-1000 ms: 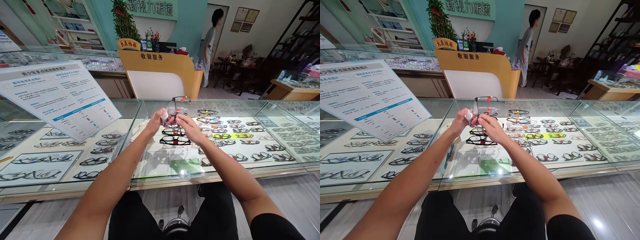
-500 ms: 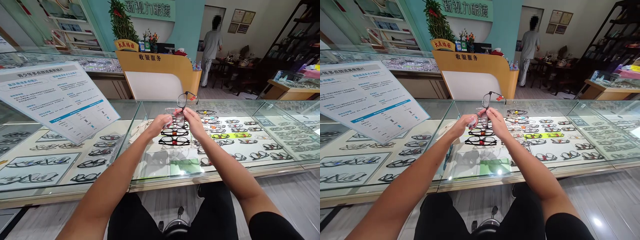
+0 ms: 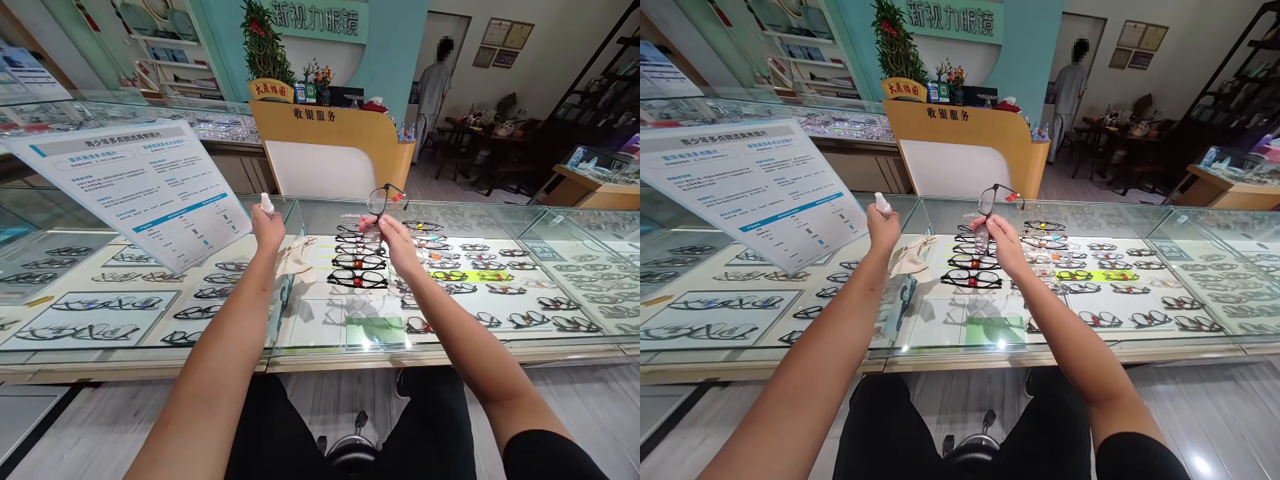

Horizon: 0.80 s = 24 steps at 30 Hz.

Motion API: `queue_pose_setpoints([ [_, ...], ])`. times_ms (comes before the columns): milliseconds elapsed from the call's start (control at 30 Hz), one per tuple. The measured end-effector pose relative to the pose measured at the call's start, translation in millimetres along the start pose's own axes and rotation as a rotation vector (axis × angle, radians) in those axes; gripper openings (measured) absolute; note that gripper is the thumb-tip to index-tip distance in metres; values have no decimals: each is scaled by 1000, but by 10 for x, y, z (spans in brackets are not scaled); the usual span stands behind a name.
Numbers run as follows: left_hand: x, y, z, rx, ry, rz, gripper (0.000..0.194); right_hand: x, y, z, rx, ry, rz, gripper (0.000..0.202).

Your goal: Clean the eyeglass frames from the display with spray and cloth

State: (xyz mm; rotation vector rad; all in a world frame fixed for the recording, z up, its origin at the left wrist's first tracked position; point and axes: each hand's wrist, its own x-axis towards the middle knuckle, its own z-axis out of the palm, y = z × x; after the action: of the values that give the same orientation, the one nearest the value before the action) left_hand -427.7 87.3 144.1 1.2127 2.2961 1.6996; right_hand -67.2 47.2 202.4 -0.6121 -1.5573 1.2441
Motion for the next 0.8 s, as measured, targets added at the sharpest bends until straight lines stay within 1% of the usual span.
queue_pose_setpoints([
  [133, -26, -48, -71, 14, 48, -131, 21, 2, 9, 2, 9, 5, 9, 51],
  [233, -46, -28, -81, 16, 72, -176, 23, 7, 22, 3, 21, 3, 7, 51],
  [367, -59, -12, -79, 12, 78, -189, 33, 10, 30, 5, 8, 7, 4, 53],
  [567, -67, -47, -96, 4, 52, -224, 27, 0, 14, 4, -42, -4, 8, 54],
  [800, -57, -67, -77, -8, 66, -224, 36, -1, 10, 10, -57, -9, 13, 58],
])
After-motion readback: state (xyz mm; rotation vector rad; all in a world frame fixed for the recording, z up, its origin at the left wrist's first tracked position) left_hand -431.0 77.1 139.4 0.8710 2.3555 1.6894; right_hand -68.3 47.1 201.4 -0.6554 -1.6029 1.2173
